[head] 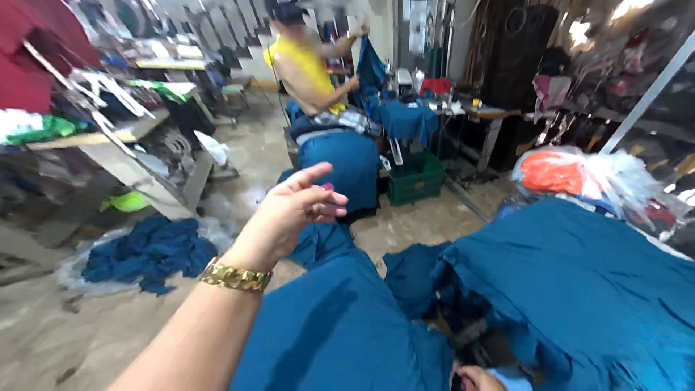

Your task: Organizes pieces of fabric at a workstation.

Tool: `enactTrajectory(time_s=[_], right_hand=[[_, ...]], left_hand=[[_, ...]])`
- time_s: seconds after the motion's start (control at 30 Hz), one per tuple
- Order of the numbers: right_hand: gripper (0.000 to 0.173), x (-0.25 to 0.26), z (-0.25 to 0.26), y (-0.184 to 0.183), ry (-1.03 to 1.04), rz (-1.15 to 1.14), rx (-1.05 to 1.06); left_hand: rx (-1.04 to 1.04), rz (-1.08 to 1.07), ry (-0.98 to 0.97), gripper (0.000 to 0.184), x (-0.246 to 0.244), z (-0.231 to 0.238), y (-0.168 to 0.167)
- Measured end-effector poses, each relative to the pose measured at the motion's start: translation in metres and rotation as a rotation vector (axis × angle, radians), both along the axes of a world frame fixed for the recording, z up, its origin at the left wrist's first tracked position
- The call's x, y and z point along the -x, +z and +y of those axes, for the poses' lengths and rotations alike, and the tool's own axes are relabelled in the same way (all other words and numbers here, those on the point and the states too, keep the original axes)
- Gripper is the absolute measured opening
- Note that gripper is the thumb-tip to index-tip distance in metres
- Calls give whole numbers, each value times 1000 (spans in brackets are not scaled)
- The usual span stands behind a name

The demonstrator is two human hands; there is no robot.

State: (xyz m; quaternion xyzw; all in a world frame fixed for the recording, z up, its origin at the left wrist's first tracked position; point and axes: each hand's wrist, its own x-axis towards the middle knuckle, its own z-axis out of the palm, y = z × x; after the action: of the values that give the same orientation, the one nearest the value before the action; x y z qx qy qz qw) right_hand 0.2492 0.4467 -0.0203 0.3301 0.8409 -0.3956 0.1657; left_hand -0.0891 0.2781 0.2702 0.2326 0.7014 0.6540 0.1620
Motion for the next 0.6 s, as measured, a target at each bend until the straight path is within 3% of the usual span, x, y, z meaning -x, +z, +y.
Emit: enactTrajectory(time_s=[0.1, 0.17, 0.23, 0.33, 0.43, 0.53, 0.6], right_hand=[[37, -11, -1, 6, 50, -93, -42], [37, -19, 2, 5, 50, -72, -58], [37, -24, 2, 8, 41, -90, -59], [37, -25, -6, 12, -26, -46, -48], [35, -13, -25, 34, 88, 147, 39], [50, 3, -70, 73, 423, 222, 40], [46, 17, -94, 90, 535, 211, -46]], left_hand=[[567, 152, -233, 23, -35, -47, -80], [990, 72, -385, 43, -69, -93, -129], [1190, -73, -496, 65, -110, -136, -172], [1099, -145, -470, 71, -179, -160, -212], [678, -213, -223, 53, -231, -135, -225], [294, -526, -9, 49, -245, -116, -199], [276, -479, -41, 41, -234, -125, -176]])
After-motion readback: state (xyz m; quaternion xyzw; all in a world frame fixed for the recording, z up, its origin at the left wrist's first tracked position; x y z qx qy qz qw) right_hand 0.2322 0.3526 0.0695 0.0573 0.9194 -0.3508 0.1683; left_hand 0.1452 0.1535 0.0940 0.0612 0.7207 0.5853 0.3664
